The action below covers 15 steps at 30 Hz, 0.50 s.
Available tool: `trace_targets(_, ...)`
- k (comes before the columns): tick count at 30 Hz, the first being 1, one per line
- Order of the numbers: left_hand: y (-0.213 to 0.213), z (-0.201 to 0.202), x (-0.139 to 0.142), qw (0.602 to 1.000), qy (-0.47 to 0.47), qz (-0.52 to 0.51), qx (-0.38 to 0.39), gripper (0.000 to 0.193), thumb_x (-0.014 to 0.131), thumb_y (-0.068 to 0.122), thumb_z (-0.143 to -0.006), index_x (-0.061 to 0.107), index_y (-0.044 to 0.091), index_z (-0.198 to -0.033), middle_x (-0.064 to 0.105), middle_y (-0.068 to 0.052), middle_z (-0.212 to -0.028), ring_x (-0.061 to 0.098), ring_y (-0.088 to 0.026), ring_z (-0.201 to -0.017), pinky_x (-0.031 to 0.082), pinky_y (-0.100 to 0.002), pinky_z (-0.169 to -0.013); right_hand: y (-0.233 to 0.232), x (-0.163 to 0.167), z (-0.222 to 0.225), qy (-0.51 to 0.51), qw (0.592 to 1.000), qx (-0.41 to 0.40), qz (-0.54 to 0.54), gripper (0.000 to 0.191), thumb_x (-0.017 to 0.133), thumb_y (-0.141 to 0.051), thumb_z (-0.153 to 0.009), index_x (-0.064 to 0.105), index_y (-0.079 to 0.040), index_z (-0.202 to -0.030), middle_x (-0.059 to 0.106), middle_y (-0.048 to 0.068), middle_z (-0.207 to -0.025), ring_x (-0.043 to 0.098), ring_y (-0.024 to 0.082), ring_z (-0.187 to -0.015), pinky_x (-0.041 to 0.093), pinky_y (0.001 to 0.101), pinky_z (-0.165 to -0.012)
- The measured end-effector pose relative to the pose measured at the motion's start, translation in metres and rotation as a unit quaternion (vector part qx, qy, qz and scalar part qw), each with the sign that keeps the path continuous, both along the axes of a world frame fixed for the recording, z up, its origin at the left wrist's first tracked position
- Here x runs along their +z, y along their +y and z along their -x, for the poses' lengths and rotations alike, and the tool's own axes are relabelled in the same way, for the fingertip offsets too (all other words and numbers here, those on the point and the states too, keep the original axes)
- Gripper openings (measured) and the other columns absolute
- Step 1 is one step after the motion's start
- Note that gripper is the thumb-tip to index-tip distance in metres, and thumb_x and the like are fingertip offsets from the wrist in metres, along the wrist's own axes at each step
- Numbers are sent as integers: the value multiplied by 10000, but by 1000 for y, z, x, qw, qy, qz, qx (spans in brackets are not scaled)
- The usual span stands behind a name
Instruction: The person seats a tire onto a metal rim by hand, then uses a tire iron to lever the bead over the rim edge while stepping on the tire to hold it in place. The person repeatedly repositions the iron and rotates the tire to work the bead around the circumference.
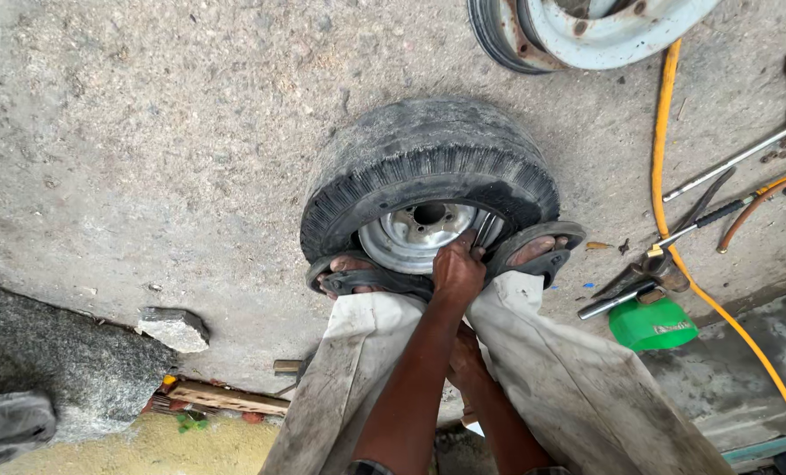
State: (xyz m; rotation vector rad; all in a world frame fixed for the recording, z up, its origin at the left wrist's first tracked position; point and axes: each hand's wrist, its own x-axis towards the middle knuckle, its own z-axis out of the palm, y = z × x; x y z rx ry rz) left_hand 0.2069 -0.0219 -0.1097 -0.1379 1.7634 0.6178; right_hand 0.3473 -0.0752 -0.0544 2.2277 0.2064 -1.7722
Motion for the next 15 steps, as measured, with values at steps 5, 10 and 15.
trace_targets(5, 9, 9, -9, 1000, 13, -18, -8, 313, 677, 159, -909, 703, 69, -1208, 735, -236, -1082, 683, -430, -1038, 523, -495, -941, 11, -14, 4, -1, 999, 40, -2, 355, 545, -386, -1058, 633, -53, -1141, 541, 34, -776, 484, 125, -576, 419, 300, -480)
trace_targets(10, 8, 21, 9, 997, -21, -18, -75, 463, 661, 302, -904, 629, 98, -1319, 719, -243, -1146, 659, -443, -1106, 503, -509, -982, 20, 16, 5, -5, 993, 112, -29, 352, 545, -357, -1056, 639, -45, -1191, 539, 41, -805, 496, 126, -605, 431, 299, -506)
trace_targets(15, -36, 4, 60, 996, -81, 37, 27, 693, 593, 555, -946, 497, 116, -1473, 644, -278, -1280, 597, -472, -1208, 473, -503, -1031, 34, 70, 28, 95, 966, 223, -90, 501, 504, -189, -969, 481, -106, -1462, 626, 51, -937, 544, 119, -675, 480, 299, -568)
